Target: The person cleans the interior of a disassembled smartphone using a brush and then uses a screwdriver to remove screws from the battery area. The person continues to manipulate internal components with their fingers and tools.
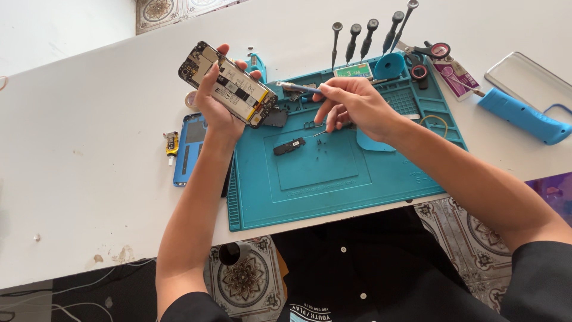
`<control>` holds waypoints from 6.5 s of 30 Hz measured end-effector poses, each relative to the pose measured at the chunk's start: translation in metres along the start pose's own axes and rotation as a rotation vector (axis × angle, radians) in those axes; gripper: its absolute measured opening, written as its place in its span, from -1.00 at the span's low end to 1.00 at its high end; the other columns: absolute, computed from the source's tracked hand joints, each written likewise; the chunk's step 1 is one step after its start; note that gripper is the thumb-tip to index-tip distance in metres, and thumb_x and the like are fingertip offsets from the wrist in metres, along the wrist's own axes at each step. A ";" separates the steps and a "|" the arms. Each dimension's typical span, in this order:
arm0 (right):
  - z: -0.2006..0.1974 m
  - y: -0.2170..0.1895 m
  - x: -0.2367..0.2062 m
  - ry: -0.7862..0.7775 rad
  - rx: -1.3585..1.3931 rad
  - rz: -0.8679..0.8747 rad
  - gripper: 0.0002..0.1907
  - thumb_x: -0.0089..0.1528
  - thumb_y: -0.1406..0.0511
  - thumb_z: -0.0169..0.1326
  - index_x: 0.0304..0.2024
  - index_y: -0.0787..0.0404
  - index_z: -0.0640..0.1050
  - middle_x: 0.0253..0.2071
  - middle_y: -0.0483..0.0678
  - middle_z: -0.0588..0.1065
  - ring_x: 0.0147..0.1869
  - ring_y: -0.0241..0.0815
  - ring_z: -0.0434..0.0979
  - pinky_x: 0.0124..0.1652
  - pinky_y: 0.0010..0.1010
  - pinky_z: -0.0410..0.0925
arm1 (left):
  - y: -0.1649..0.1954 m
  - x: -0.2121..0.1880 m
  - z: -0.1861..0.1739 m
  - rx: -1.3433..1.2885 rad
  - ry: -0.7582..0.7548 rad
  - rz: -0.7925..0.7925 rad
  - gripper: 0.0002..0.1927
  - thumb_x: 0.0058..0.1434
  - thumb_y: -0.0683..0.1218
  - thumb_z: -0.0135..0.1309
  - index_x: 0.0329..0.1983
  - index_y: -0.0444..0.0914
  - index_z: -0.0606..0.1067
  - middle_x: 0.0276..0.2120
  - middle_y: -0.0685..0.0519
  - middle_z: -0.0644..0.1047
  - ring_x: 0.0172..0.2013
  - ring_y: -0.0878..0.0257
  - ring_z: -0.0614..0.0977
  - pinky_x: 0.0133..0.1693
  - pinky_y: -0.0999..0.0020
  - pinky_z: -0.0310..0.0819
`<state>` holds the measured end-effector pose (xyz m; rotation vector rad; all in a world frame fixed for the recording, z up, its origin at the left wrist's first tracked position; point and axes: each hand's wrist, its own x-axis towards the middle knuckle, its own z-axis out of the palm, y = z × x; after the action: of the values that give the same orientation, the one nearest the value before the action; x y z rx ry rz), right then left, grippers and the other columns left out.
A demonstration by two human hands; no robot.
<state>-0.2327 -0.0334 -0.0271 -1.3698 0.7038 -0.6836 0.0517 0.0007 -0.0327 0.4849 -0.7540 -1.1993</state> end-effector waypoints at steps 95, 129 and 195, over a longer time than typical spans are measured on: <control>-0.002 0.002 -0.001 0.013 -0.246 -0.378 -0.86 0.43 0.35 0.04 -0.22 0.29 0.51 -0.29 -0.02 0.59 -0.36 -0.37 0.58 -0.37 -0.58 0.46 | 0.009 0.006 0.001 0.145 -0.097 -0.186 -0.12 0.31 0.46 -0.32 0.17 -0.36 0.49 -0.29 -0.19 0.59 -0.28 0.01 0.71 -0.17 0.07 0.72; -0.004 -0.035 -0.016 -0.226 -1.064 -0.178 -0.72 0.30 0.14 0.13 -0.13 0.21 0.63 -0.48 0.05 0.52 -0.49 -0.11 0.50 -0.42 -0.23 0.33 | -0.006 -0.003 0.001 0.639 -0.210 -0.218 -0.40 0.41 0.25 -0.08 0.24 -0.30 0.39 -0.33 -0.03 0.58 -0.34 0.16 0.73 -0.32 0.32 0.67; 0.000 -0.029 -0.018 -0.046 -1.012 -0.187 -0.75 0.26 0.19 0.18 -0.16 0.25 0.62 -0.64 -0.01 0.46 -0.58 -0.17 0.45 -0.48 -0.31 0.28 | 0.023 -0.020 0.032 0.835 -0.476 -0.586 -0.34 0.31 0.35 -0.08 0.06 -0.31 0.48 -0.17 -0.09 0.69 -0.40 0.16 0.76 -0.38 0.31 0.73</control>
<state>-0.2449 -0.0215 0.0030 -2.3891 0.9422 -0.4286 0.0394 0.0286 -0.0004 1.1886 -1.6162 -1.5330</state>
